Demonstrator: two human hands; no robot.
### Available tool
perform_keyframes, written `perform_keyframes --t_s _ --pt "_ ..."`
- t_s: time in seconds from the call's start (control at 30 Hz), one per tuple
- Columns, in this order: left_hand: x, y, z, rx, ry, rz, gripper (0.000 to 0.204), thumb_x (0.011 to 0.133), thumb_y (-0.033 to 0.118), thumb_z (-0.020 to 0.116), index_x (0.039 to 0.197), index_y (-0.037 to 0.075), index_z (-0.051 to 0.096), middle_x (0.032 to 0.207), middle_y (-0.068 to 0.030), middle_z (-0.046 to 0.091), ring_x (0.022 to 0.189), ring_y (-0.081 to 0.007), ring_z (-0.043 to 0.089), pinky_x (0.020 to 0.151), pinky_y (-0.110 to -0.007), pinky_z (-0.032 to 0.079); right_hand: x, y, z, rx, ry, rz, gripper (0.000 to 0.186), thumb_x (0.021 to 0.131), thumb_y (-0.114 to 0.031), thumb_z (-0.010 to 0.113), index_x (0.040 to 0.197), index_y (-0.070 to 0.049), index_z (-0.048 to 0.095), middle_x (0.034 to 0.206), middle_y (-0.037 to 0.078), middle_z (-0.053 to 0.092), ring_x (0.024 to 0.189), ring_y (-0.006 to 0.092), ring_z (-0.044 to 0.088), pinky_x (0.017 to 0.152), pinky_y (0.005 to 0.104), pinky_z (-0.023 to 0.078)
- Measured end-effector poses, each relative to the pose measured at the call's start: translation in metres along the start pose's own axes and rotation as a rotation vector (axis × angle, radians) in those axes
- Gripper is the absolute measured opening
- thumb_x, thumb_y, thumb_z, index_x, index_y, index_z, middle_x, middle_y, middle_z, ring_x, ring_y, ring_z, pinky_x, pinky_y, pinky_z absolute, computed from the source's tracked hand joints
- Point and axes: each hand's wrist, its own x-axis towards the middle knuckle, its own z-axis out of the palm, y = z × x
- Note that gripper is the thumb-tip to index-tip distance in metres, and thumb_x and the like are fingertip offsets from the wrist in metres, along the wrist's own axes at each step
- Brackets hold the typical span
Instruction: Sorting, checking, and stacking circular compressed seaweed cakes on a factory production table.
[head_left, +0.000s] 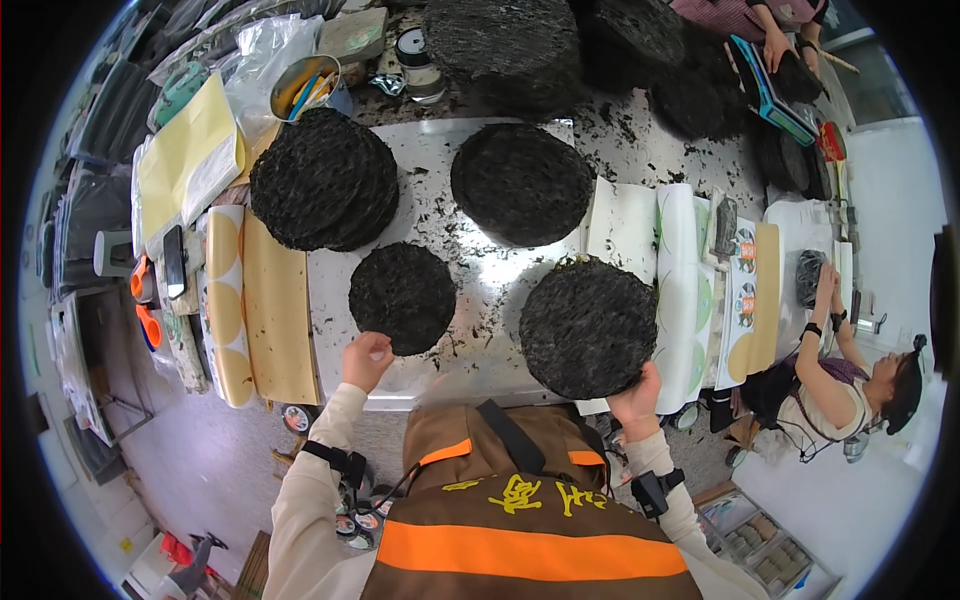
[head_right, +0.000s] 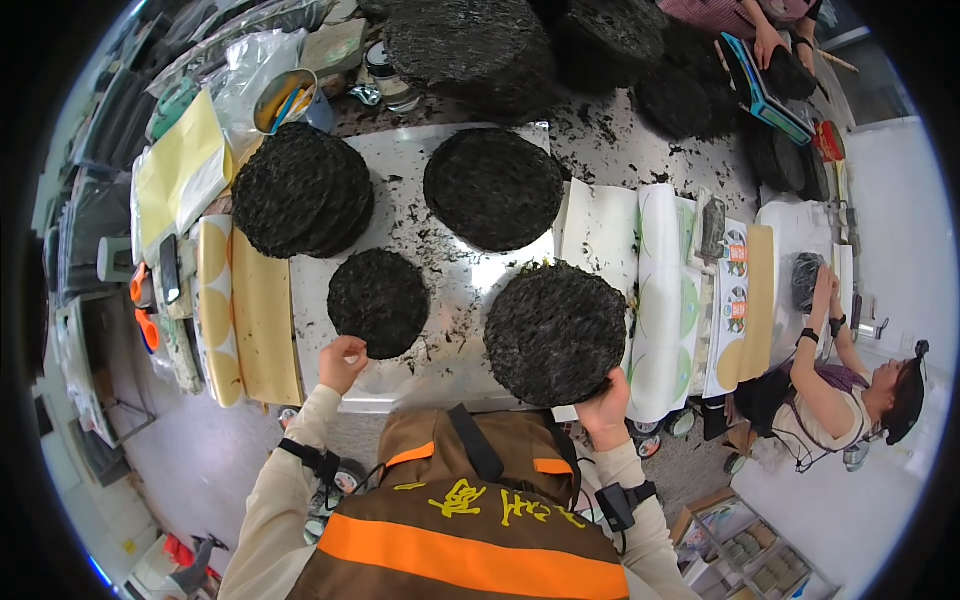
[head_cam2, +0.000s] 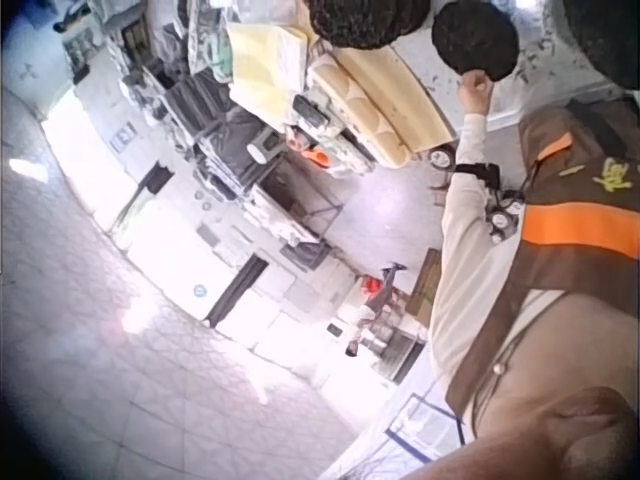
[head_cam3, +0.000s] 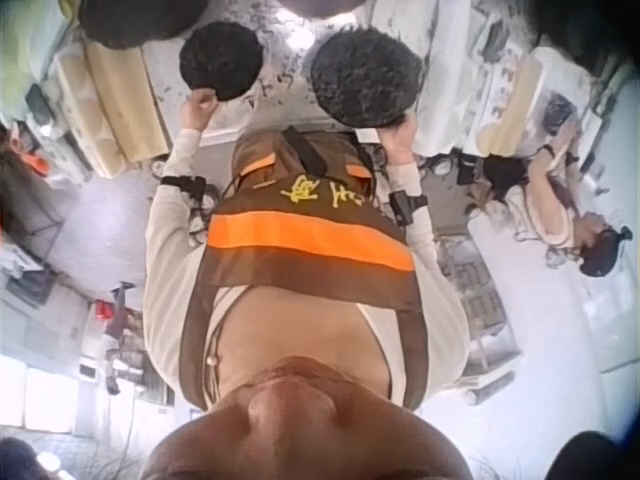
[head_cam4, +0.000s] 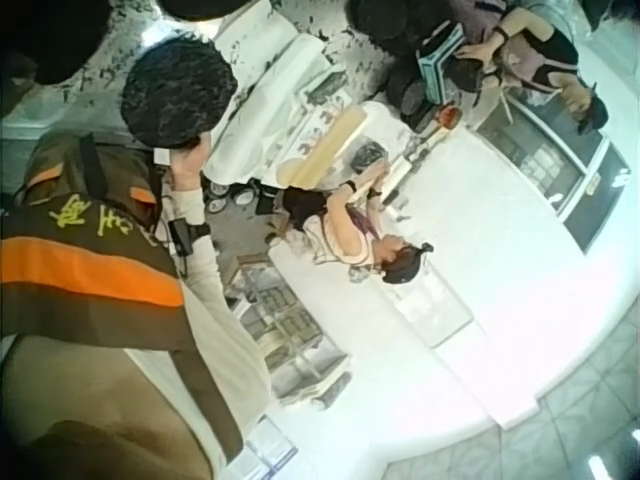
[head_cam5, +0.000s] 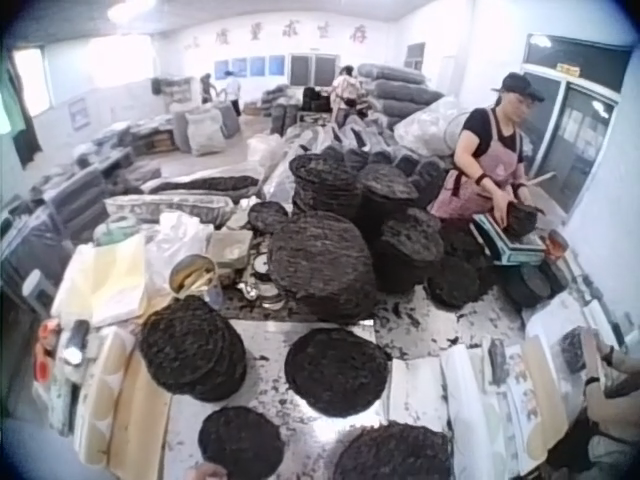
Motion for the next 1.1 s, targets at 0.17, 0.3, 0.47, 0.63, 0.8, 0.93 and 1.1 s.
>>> perform_keyframes --t_s 0.17,0.3,0.47,0.63,0.8,0.93,1.1 --pt "0.017 0.068 0.007 0.075 0.018 0.075 0.007 0.076 0.003 0.070 0.083 0.003 0.067 0.083 -0.0091 0.067 0.072 -0.0184 0.069 0.067 -0.029 0.055 -0.014 -0.024 -0.012 0.044 0.003 -0.128 0.046 0.092 -0.028 0.043 0.129 -0.003 0.057 0.135 0.012 0.057 0.126 0.0311 0.052 0.109 0.0475 0.038" --pt "0.051 0.173 0.069 -0.175 -0.290 0.106 0.008 0.082 0.004 0.069 0.088 0.000 0.066 0.075 -0.0050 0.066 0.068 -0.0101 0.064 0.064 -0.025 0.053 -0.039 -0.076 -0.036 0.050 0.012 -0.357 0.045 0.093 -0.027 0.041 0.128 -0.004 0.058 0.135 0.012 0.057 0.124 0.0316 0.054 0.107 0.0463 0.040" --pt "0.113 0.270 0.222 -0.204 -0.648 0.269 0.014 0.082 0.012 0.070 0.093 0.004 0.067 0.081 -0.0092 0.070 0.075 -0.0184 0.069 0.071 -0.033 0.055 -0.076 -0.115 -0.044 0.049 0.098 -0.534 0.046 0.090 -0.028 0.044 0.126 -0.005 0.060 0.133 0.012 0.059 0.124 0.0329 0.053 0.108 0.0503 0.038" --pt "0.143 0.264 0.326 -0.140 -0.587 0.367 0.019 0.083 0.009 0.065 0.100 0.009 0.071 0.086 -0.0120 0.071 0.083 -0.0262 0.069 0.076 -0.037 0.055 -0.092 -0.099 -0.053 0.067 0.163 -0.553 0.043 0.092 -0.026 0.046 0.127 -0.003 0.058 0.132 0.012 0.059 0.123 0.0327 0.054 0.106 0.0494 0.041" --pt "0.126 0.260 0.268 -0.201 -0.506 0.320 0.012 0.082 0.014 0.067 0.092 0.007 0.068 0.096 -0.0139 0.070 0.088 -0.0311 0.067 0.078 -0.040 0.054 -0.069 -0.069 -0.051 0.125 0.188 -0.484 0.046 0.087 -0.026 0.047 0.128 -0.006 0.059 0.133 0.012 0.059 0.124 0.0324 0.053 0.107 0.0497 0.040" --pt "0.081 0.290 0.145 -0.427 -0.745 0.382 0.038 0.080 0.035 0.076 0.097 0.004 0.060 0.100 -0.0126 0.064 0.088 -0.0312 0.064 0.077 -0.042 0.053 -0.024 -0.032 -0.006 0.034 0.028 -0.254 0.048 0.085 -0.016 0.053 0.130 0.001 0.053 0.132 0.013 0.057 0.121 0.0290 0.055 0.106 0.0450 0.042" --pt "0.022 0.259 0.066 0.019 -0.486 0.377 0.045 0.075 0.029 0.082 0.104 0.004 0.057 0.117 -0.0149 0.059 0.096 -0.0242 0.064 0.076 -0.037 0.053 -0.002 0.042 0.066 -0.271 -0.122 -0.107 0.049 0.082 -0.002 0.056 0.130 0.000 0.050 0.124 0.010 0.060 0.114 0.0247 0.058 0.101 0.0398 0.046"
